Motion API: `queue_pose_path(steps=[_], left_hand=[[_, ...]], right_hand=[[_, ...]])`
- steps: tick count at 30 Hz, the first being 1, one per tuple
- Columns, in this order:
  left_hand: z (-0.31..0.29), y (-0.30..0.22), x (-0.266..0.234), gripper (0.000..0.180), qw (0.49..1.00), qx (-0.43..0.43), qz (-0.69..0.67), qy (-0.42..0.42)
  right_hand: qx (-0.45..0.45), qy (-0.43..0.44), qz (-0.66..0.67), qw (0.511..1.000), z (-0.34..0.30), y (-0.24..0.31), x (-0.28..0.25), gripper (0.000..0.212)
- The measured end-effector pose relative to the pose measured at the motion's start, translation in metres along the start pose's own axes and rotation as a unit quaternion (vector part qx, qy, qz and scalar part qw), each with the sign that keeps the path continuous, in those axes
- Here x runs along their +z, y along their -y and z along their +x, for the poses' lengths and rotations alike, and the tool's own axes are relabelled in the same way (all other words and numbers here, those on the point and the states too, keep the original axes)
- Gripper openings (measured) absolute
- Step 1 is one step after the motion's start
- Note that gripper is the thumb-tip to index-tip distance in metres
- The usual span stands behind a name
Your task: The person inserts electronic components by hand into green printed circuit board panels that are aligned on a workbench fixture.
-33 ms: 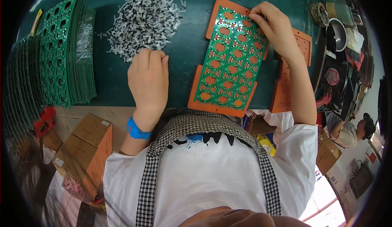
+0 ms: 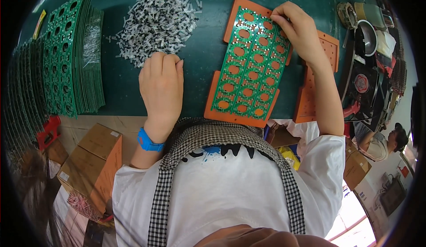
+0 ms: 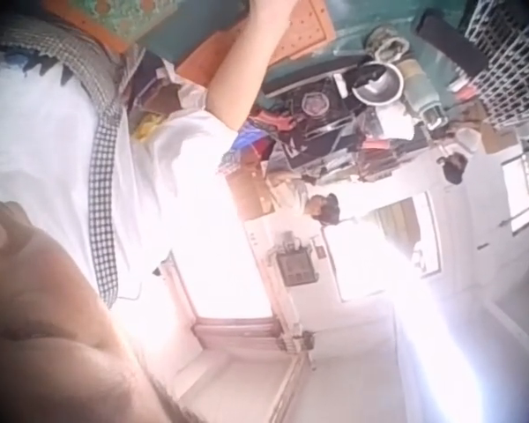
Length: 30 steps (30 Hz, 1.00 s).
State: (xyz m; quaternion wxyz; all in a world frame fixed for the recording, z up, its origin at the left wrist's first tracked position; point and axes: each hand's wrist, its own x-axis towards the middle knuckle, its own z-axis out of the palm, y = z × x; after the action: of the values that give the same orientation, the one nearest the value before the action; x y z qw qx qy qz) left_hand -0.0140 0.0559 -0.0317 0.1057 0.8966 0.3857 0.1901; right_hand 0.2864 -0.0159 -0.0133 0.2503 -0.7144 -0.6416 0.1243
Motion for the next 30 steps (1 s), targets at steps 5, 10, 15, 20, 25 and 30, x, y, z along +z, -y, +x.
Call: queue_pose_path(steps=[5,10,15,20,25,30], left_hand=[[0.001,-0.005,-0.007,0.011,0.968,-0.045,-0.247,0.014],[0.001,-0.024,-0.005,0.014,0.764,-0.188,-0.610,0.096],[-0.001,-0.038,-0.006,0.024,0.708,-0.190,-0.668,0.129],[0.000,-0.045,-0.006,0.024,0.656,-0.205,-0.711,0.151],[-0.005,-0.023,-0.019,0.028,0.916,-0.172,-0.362,0.035],[-0.010,0.027,-0.024,0.028,0.989,-0.145,-0.036,-0.023]], right_hand=[[-0.036,-0.053,-0.056,0.996,-0.007,0.003,0.006,0.011],[-0.097,-0.100,-0.108,0.984,-0.016,0.014,0.010,0.014],[-0.037,-0.009,0.119,0.992,-0.032,0.074,0.010,0.023],[-0.001,0.064,0.276,0.959,-0.047,0.093,0.023,0.017],[0.057,-0.019,0.142,0.988,-0.041,0.065,0.005,0.008],[0.109,-0.083,0.063,0.989,-0.042,-0.005,-0.008,0.011]])
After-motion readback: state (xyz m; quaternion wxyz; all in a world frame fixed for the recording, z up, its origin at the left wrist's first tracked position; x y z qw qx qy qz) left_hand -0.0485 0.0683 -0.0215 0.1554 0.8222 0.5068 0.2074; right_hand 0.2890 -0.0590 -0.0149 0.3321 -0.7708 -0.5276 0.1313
